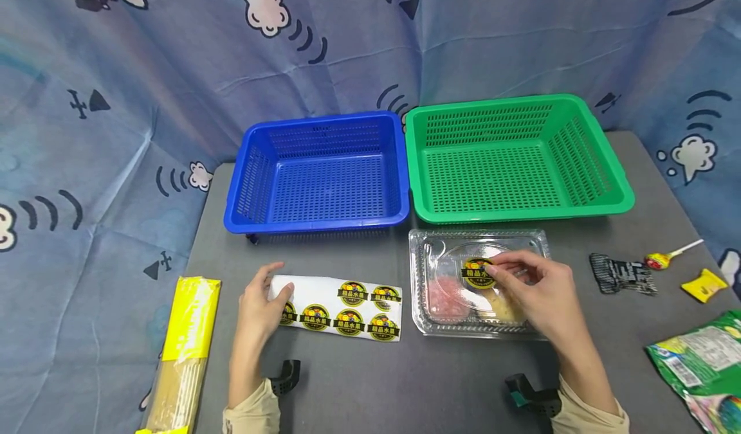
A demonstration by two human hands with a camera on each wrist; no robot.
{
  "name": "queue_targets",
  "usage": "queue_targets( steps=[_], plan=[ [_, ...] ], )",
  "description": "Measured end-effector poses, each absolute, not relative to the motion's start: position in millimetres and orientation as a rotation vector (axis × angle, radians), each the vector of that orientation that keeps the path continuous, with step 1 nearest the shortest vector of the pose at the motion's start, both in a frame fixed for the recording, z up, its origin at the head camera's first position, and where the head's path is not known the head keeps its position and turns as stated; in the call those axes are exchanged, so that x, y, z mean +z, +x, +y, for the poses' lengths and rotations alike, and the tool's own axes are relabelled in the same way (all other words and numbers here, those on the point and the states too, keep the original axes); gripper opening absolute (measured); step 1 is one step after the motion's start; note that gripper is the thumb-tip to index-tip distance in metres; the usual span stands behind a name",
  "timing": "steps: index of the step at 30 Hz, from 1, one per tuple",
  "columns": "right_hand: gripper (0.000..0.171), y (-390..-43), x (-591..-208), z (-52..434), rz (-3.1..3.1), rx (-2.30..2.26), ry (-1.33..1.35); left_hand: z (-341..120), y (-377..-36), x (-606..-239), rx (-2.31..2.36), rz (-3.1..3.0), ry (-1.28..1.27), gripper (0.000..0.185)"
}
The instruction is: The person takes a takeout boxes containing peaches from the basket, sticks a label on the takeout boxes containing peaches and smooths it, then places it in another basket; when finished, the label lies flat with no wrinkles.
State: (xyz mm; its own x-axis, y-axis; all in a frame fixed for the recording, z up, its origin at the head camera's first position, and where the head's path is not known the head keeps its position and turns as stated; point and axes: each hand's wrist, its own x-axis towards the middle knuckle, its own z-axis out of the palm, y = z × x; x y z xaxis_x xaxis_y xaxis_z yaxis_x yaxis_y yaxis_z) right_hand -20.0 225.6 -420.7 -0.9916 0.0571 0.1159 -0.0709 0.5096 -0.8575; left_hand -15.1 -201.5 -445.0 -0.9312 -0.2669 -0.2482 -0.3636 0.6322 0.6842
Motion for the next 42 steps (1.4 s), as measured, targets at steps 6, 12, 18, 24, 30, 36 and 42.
queue_targets(
  steps=[6,12,18,24,30,36,42],
  plan=[
    [0.021,-19.8,-423.8,224.8,-2.630,1.504,-0.026,-202.9,-17.2,-455.0,1.139,2.709,-0.554,0.052],
    [0.017,-21.3,-428.6,222.3,-2.631,1.426,-0.061,-203.0,-17.0,-457.1,1.019,2.721,-0.571,0.054],
    [0.017,-22.7,-431.3,221.8,-2.638,1.336,-0.080,-194.1,-14.8,-456.4,0.946,2.778,-0.607,0.056],
    [0.020,-21.4,-431.7,220.3,-2.637,1.293,-0.096,-159.8,-15.5,-460.3,1.105,2.946,-0.517,0.048],
    [0.021,-20.9,-433.4,216.6,-2.636,1.255,-0.121,-110.5,-13.7,-466.2,1.433,2.919,-0.233,0.040],
    [0.021,-21.5,-436.2,215.6,-2.620,1.259,-0.132,-76.1,-8.5,-467.8,1.602,2.708,-0.016,0.048],
    [0.019,-21.1,-436.7,215.7,-2.628,1.241,-0.129,-57.6,-3.4,-463.9,1.604,2.507,0.035,0.071]
  ],
)
